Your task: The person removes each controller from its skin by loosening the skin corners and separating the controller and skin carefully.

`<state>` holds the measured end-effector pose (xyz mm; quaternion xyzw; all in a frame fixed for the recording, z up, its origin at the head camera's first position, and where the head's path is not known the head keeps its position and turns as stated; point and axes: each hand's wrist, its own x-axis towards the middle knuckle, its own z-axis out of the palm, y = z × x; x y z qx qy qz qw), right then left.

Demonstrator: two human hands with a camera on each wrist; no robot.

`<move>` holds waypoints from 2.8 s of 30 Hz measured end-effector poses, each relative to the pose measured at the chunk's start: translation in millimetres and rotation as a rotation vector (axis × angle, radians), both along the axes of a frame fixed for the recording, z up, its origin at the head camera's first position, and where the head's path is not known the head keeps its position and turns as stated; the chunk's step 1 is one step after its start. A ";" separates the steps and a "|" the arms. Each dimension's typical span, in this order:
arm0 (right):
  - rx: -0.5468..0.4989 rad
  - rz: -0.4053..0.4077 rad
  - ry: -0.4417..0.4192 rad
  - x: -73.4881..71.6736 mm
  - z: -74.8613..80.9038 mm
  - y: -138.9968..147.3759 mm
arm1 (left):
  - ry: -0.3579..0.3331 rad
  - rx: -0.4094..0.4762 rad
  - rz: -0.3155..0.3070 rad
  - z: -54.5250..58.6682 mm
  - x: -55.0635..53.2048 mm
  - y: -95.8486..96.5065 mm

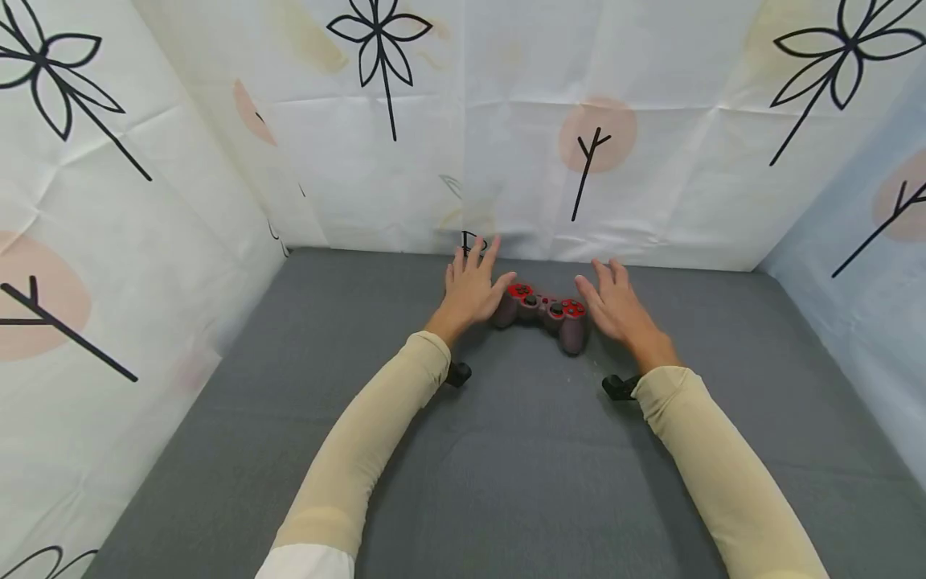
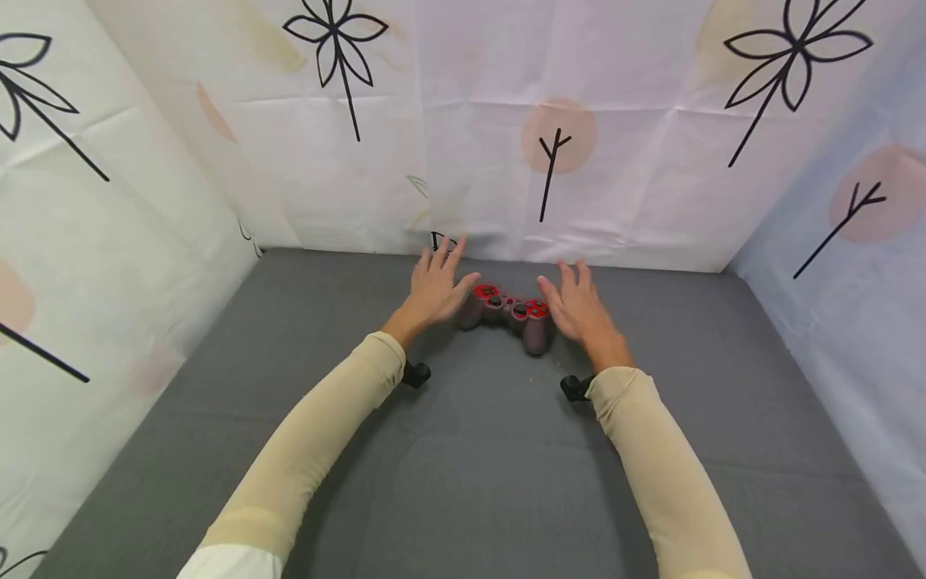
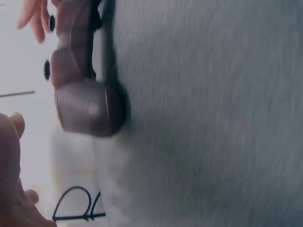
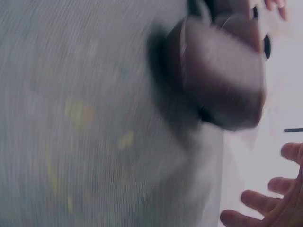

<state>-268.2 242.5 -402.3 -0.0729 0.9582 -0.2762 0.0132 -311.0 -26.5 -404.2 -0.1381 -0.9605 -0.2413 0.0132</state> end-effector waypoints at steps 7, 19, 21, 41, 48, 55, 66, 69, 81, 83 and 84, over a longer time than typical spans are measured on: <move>-0.099 -0.026 -0.018 8.2 0.9 -10.9 | -0.021 0.124 0.016 -2.8 10.4 10.8; -0.241 -0.146 -0.041 21.8 -6.2 -21.3 | -0.088 0.258 0.075 -16.1 20.4 14.9; -0.265 -0.157 -0.061 23.3 -7.4 -21.9 | -0.097 0.301 0.096 -18.2 21.6 14.9; -0.302 -0.204 -0.268 26.8 -18.0 -23.8 | -0.120 0.464 0.185 -45.2 21.4 13.5; -0.327 -0.212 -0.250 27.1 -22.6 -22.7 | -0.045 0.390 0.165 -49.1 22.7 16.2; -0.321 -0.176 -0.237 28.3 -20.0 -22.4 | -0.064 0.415 0.178 -52.9 22.9 15.1; -0.369 -0.156 -0.210 35.1 -9.7 -23.4 | -0.167 0.492 0.168 -49.1 21.7 11.3; -0.380 -0.148 -0.182 35.3 -9.1 -22.5 | -0.195 0.494 0.158 -46.5 22.3 10.3; -0.354 -0.089 -0.117 37.9 0.6 -23.6 | -0.297 0.481 0.055 -38.8 23.2 9.1; -0.361 -0.088 -0.113 38.2 2.6 -23.8 | -0.321 0.526 0.029 -37.5 23.0 9.5; -0.358 -0.087 -0.112 38.4 3.5 -24.2 | -0.327 0.546 0.018 -37.0 22.5 9.7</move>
